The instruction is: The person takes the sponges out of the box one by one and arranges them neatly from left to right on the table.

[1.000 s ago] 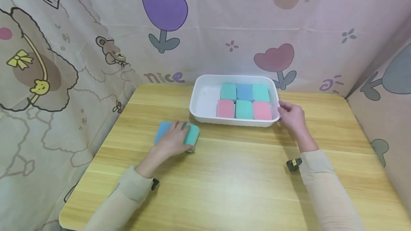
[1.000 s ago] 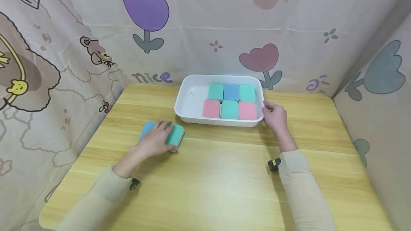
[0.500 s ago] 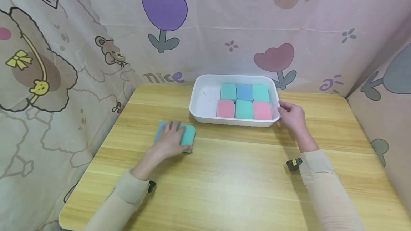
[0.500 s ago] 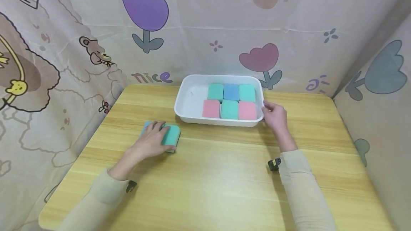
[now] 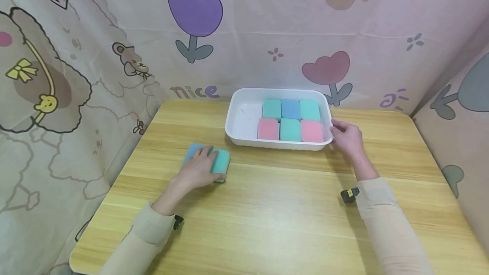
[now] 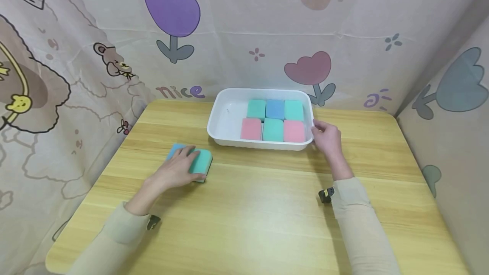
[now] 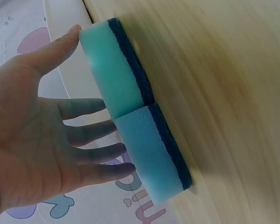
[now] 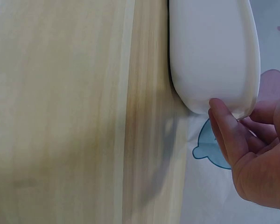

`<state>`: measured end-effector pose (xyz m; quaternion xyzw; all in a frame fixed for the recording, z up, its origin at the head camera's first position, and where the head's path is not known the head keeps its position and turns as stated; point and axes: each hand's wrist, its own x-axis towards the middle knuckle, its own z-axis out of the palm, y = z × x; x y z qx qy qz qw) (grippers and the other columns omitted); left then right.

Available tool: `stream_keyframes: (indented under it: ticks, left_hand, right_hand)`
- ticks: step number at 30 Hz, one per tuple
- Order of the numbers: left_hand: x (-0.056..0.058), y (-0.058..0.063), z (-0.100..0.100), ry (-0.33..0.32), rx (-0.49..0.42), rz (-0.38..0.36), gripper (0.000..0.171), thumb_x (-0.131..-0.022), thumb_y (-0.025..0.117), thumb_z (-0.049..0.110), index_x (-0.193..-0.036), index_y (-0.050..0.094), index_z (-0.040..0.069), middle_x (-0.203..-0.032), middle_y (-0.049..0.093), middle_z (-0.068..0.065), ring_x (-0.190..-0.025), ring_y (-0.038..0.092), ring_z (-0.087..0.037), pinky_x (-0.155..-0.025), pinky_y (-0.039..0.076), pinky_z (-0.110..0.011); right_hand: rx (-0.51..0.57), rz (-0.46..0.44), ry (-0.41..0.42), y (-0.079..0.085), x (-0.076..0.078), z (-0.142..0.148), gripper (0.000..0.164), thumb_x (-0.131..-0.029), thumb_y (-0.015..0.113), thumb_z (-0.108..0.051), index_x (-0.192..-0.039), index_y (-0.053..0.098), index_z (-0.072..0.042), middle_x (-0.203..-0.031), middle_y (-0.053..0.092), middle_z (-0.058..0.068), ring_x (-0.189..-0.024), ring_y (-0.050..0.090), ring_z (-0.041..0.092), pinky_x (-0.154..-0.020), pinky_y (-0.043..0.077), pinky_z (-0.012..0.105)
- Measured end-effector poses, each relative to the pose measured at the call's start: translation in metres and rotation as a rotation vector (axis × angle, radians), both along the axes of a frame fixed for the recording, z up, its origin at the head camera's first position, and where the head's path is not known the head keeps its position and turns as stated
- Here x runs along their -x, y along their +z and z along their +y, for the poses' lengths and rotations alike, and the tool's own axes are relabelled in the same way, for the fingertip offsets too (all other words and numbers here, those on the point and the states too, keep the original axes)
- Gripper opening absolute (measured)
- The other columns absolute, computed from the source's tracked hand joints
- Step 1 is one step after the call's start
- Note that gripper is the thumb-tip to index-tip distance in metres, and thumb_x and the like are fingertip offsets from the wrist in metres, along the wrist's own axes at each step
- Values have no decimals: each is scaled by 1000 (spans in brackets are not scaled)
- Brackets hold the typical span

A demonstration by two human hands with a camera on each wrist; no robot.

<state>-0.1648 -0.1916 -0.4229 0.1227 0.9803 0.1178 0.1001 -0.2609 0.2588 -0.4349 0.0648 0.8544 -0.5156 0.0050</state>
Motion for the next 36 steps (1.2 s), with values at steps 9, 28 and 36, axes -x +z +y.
stream_keyframes:
  ticks: [9, 28, 36]
  left_hand:
    - [9, 9, 4, 34, -133, 100, 82, -92, 79, 43, -150, 46, -5, -157, 40, -30, -142, 41, -51, -113, 42, -65]
    - [80, 37, 43, 208, -1024, 74, 66, -103, 66, 33, -158, 39, 8, -154, 51, -9, -136, 54, -31, -108, 52, -49]
    - [117, 42, 70, 278, -1109, -85, 62, -105, 62, 26, -157, 39, 2, -150, 53, -18, -131, 59, -33, -104, 57, -42]
  right_hand:
    - [-10, -7, 5, -2, 2, 1, 50, -109, 51, -21, -155, 45, -2, -149, 54, 27, -121, 62, 39, -90, 63, 38]
    - [-7, -32, -2, 1, 1, 0, 50, -110, 50, -21, -156, 43, -2, -151, 52, 26, -131, 58, 40, -97, 59, 40]
    - [-16, -17, -2, 1, 2, -1, 50, -109, 51, -21, -155, 45, -3, -150, 53, 26, -128, 60, 39, -89, 62, 32]
